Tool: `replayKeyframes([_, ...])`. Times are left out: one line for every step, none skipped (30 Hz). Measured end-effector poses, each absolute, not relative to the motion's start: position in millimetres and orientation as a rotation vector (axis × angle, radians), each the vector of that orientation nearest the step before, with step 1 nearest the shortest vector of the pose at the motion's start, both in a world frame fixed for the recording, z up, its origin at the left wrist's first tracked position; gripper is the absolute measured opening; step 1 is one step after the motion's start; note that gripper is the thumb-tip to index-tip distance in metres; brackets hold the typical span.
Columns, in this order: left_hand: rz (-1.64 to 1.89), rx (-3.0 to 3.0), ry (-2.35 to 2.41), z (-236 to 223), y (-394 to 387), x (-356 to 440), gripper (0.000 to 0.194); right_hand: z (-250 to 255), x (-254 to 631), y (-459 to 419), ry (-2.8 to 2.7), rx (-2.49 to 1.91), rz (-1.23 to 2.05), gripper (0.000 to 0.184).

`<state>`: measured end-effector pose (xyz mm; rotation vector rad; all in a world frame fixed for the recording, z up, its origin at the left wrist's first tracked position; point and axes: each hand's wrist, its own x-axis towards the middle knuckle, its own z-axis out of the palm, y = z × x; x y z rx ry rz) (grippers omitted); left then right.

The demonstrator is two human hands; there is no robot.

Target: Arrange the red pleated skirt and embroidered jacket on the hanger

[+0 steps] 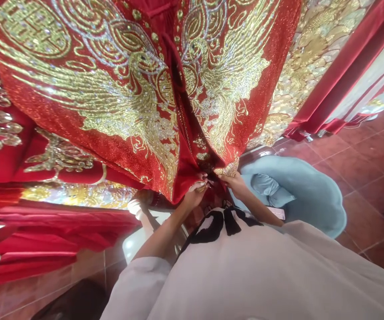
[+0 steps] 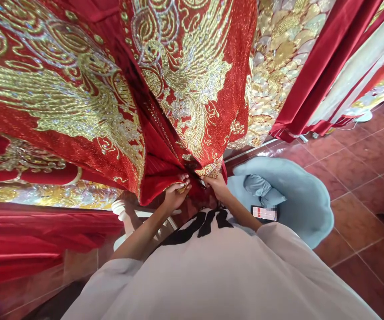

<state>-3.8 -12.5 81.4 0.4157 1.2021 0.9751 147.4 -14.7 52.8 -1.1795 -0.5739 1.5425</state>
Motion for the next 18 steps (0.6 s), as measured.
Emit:
replayKeyframes([0.982,0.41,1.154,83.0,-13.6,-5.0,0.012,56.5,147.7,-15.5,-0.587,-1.186,1.542,0.031])
replayKeyframes([0.997,0.392,1.094,84.2,-14.6,-6.0,0.01,60.8,148.1,-16.4,-0.587,-1.183,1.546,0.031])
replayKeyframes([1.018,0.368,1.03,85.0,-15.4,-6.8,0.008,65.6,148.5,-17.6,-0.578,-1.174,1.552,0.031])
replayKeyframes([1.038,0.337,0.967,85.4,-16.0,-7.1,0.008,70.5,149.0,-18.9,-0.56,-1.163,1.566,0.03])
replayKeyframes([1.053,0.306,0.917,85.4,-16.2,-7.1,0.008,75.5,149.6,-20.1,-0.54,-1.151,1.59,0.028])
replayKeyframes([1.058,0.28,0.892,85.1,-16.1,-6.6,0.01,80.1,150.3,-21.1,-0.519,-1.14,1.62,0.028])
replayKeyframes([1.051,0.266,0.899,84.4,-15.7,-5.8,0.011,84.2,150.8,-21.9,-0.497,-1.127,1.649,0.028])
replayKeyframes([1.036,0.265,0.928,83.6,-15.2,-4.6,0.012,87.6,151.0,-22.4,-0.482,-1.115,1.678,0.029])
replayKeyframes([1.017,0.274,0.968,82.5,-14.8,-3.2,0.013,90.2,150.9,-22.8,-0.471,-1.107,1.704,0.028])
replayKeyframes([0.999,0.288,1.008,81.4,-14.4,-1.8,0.013,92.1,150.2,-22.9,-0.461,-1.101,1.725,0.028])
replayKeyframes([0.986,0.301,1.041,80.2,-14.2,-0.3,0.012,93.2,148.8,-23.0,-0.448,-1.096,1.74,0.029])
replayKeyframes([0.977,0.309,1.063,79.0,-14.3,0.9,0.011,93.8,146.8,-23.1,-0.425,-1.092,1.748,0.029])
replayKeyframes([0.975,0.311,1.075,77.8,-14.5,2.0,0.011,93.9,144.2,-23.2,-0.394,-1.088,1.752,0.03])
replayKeyframes([0.979,0.307,1.076,76.8,-14.8,2.9,0.011,93.7,141.2,-23.4,-0.363,-1.078,1.744,0.032])
replayKeyframes([0.984,0.302,1.073,75.9,-15.3,3.5,0.011,93.2,138.0,-23.5,-0.339,-1.066,1.729,0.032])
replayKeyframes([0.99,0.296,1.069,75.2,-15.8,3.9,0.012,92.5,134.8,-23.7,-0.328,-1.052,1.713,0.032])
replayKeyframes([0.997,0.293,1.064,74.7,-16.3,4.1,0.013,91.5,131.7,-23.9,-0.33,-1.037,1.697,0.032])
replayKeyframes([1.003,0.29,1.061,74.4,-16.8,4.4,0.013,90.2,128.9,-23.9,-0.339,-1.021,1.676,0.031])
